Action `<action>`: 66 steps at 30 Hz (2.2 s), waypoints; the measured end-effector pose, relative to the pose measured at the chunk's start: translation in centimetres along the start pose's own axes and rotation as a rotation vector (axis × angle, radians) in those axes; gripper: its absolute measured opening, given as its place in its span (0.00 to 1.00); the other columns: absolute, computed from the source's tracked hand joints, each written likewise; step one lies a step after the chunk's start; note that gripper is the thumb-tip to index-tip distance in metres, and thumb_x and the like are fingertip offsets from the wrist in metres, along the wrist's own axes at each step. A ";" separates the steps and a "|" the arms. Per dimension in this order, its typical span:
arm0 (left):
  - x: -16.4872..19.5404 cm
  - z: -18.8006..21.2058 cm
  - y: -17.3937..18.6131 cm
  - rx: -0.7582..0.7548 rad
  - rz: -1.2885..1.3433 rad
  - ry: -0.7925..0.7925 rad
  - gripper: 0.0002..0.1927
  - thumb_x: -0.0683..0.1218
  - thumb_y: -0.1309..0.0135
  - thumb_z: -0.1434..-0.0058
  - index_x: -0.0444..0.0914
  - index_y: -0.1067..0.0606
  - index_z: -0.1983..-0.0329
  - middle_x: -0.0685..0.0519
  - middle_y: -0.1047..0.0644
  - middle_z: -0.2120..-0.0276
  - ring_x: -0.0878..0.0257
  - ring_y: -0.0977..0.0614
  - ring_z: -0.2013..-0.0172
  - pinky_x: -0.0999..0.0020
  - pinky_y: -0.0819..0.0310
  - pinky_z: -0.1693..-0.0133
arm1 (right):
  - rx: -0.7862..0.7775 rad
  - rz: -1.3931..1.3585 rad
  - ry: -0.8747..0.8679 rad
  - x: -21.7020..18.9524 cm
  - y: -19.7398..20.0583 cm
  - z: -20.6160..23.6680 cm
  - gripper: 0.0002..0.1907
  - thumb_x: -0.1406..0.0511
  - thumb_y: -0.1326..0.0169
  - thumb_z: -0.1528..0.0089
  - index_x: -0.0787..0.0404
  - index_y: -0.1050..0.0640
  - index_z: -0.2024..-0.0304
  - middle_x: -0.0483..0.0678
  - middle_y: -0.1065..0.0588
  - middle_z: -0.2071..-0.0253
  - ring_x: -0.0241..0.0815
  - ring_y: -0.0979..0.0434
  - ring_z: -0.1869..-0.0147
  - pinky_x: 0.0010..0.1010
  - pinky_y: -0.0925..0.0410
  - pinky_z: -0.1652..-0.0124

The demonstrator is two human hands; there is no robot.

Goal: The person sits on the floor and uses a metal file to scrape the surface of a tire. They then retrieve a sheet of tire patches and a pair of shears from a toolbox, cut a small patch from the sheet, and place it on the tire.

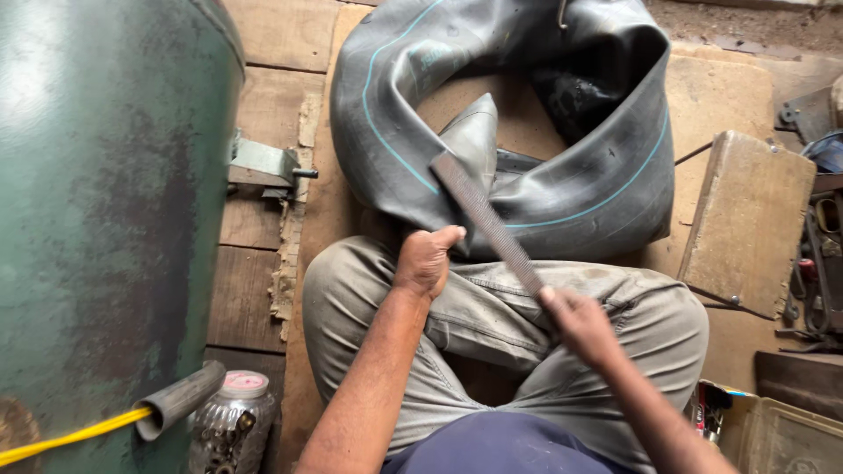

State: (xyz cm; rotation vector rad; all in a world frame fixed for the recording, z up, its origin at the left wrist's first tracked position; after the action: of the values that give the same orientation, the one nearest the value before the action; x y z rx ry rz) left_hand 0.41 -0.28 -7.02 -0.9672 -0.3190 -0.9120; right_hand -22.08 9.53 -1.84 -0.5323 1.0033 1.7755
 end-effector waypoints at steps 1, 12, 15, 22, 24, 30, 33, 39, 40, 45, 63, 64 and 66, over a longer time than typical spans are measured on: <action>-0.2 -0.5 0.0 0.004 0.011 0.011 0.03 0.36 0.41 0.46 0.29 0.22 0.72 0.50 0.22 0.67 0.62 0.22 0.61 0.67 0.32 0.49 | 0.042 0.049 0.116 -0.5 -0.5 0.1 0.27 0.50 0.52 0.32 0.67 0.24 0.72 0.46 0.34 0.80 0.38 0.36 0.75 0.37 0.40 0.72; 0.9 -0.3 0.3 0.083 0.010 0.029 0.03 0.35 0.43 0.49 0.27 0.22 0.73 0.50 0.23 0.71 0.58 0.24 0.66 0.62 0.33 0.58 | 0.337 0.241 0.564 -12.8 -2.2 -8.3 0.26 0.51 0.52 0.29 0.66 0.23 0.66 0.57 0.29 0.72 0.51 0.32 0.69 0.44 0.38 0.66; 0.0 0.0 0.8 0.074 -0.052 0.133 0.02 0.35 0.43 0.46 0.28 0.23 0.70 0.52 0.19 0.64 0.68 0.22 0.55 0.72 0.39 0.46 | 0.224 0.179 0.431 -7.1 0.4 -3.7 0.25 0.50 0.52 0.32 0.66 0.24 0.67 0.54 0.31 0.78 0.48 0.33 0.74 0.40 0.36 0.69; -1.3 -0.5 1.1 -0.049 0.010 0.078 0.03 0.35 0.41 0.47 0.28 0.20 0.69 0.50 0.20 0.66 0.61 0.20 0.59 0.65 0.32 0.46 | 0.016 -0.087 -0.034 1.5 -2.0 1.9 0.25 0.50 0.50 0.35 0.66 0.21 0.70 0.43 0.35 0.81 0.37 0.38 0.76 0.34 0.42 0.75; -0.9 -0.4 1.0 -0.049 0.029 0.056 0.03 0.34 0.40 0.46 0.27 0.20 0.69 0.50 0.20 0.66 0.60 0.20 0.59 0.65 0.32 0.46 | 0.051 0.010 0.072 -1.0 -3.9 -1.3 0.27 0.49 0.51 0.33 0.67 0.23 0.72 0.44 0.32 0.82 0.35 0.35 0.76 0.33 0.38 0.74; 0.8 2.0 0.4 -0.064 -0.002 -0.028 0.06 0.34 0.42 0.44 0.25 0.20 0.65 0.46 0.18 0.64 0.57 0.19 0.61 0.63 0.27 0.51 | 0.245 -0.036 0.338 -7.0 -4.5 -7.1 0.27 0.51 0.48 0.32 0.68 0.27 0.74 0.46 0.33 0.81 0.37 0.36 0.75 0.36 0.38 0.72; 0.9 2.9 0.3 -0.071 0.126 -0.114 0.11 0.31 0.44 0.48 0.28 0.20 0.61 0.50 0.19 0.60 0.62 0.18 0.57 0.68 0.26 0.48 | 0.235 0.026 0.306 -3.3 -2.5 -4.2 0.24 0.52 0.51 0.32 0.65 0.27 0.73 0.45 0.34 0.82 0.37 0.35 0.78 0.34 0.39 0.74; -1.0 2.2 0.9 -0.076 0.208 -0.163 0.09 0.30 0.44 0.45 0.27 0.21 0.60 0.48 0.19 0.60 0.60 0.19 0.59 0.65 0.26 0.50 | -0.081 -0.196 -0.093 5.0 -1.2 4.3 0.24 0.53 0.49 0.32 0.67 0.24 0.72 0.45 0.35 0.80 0.36 0.40 0.77 0.33 0.45 0.76; -1.2 1.9 1.1 -0.060 0.202 -0.150 0.10 0.30 0.45 0.46 0.27 0.20 0.61 0.49 0.19 0.60 0.60 0.19 0.59 0.66 0.26 0.50 | -0.083 -0.205 -0.106 4.7 -1.7 4.2 0.22 0.54 0.48 0.33 0.67 0.23 0.70 0.44 0.36 0.79 0.36 0.42 0.77 0.33 0.47 0.76; -0.2 1.5 1.0 -0.027 0.138 -0.154 0.09 0.30 0.44 0.44 0.25 0.21 0.60 0.47 0.20 0.60 0.58 0.20 0.58 0.64 0.27 0.49 | 0.013 -0.025 0.261 -3.8 -6.1 -4.4 0.27 0.50 0.53 0.32 0.66 0.27 0.74 0.43 0.32 0.82 0.34 0.34 0.76 0.33 0.37 0.74; -0.9 0.6 1.7 0.020 0.248 -0.117 0.09 0.30 0.45 0.48 0.27 0.22 0.63 0.51 0.20 0.63 0.61 0.20 0.59 0.67 0.28 0.50 | -0.030 -0.032 0.268 -4.9 -5.9 -4.9 0.28 0.50 0.53 0.31 0.68 0.26 0.73 0.45 0.33 0.81 0.37 0.34 0.76 0.35 0.37 0.73; -0.5 0.7 1.6 0.021 0.228 -0.125 0.09 0.30 0.46 0.48 0.27 0.22 0.63 0.50 0.20 0.63 0.60 0.20 0.59 0.66 0.28 0.51 | 0.018 0.052 0.291 -6.4 -6.4 -6.9 0.28 0.50 0.53 0.31 0.68 0.26 0.73 0.46 0.33 0.82 0.38 0.33 0.76 0.36 0.37 0.73; -0.1 1.0 0.9 0.005 0.200 -0.121 0.10 0.31 0.46 0.48 0.27 0.21 0.62 0.49 0.20 0.63 0.59 0.20 0.60 0.64 0.28 0.52 | 0.122 0.110 0.330 -8.0 -5.6 -9.1 0.27 0.49 0.52 0.32 0.66 0.25 0.72 0.46 0.33 0.82 0.39 0.33 0.76 0.36 0.37 0.72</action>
State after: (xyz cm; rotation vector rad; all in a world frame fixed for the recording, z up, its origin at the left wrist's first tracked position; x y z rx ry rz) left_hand 1.21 0.81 -7.01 -1.0323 -0.3205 -0.6723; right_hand -14.47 -1.38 -3.25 -0.7195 1.3829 1.7422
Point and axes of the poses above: each hand's wrist, its own z-axis away from the middle knuckle, its own y-axis out of the back of the hand, x = y × z, the point moved 5 cm from there along -z, towards the middle knuckle
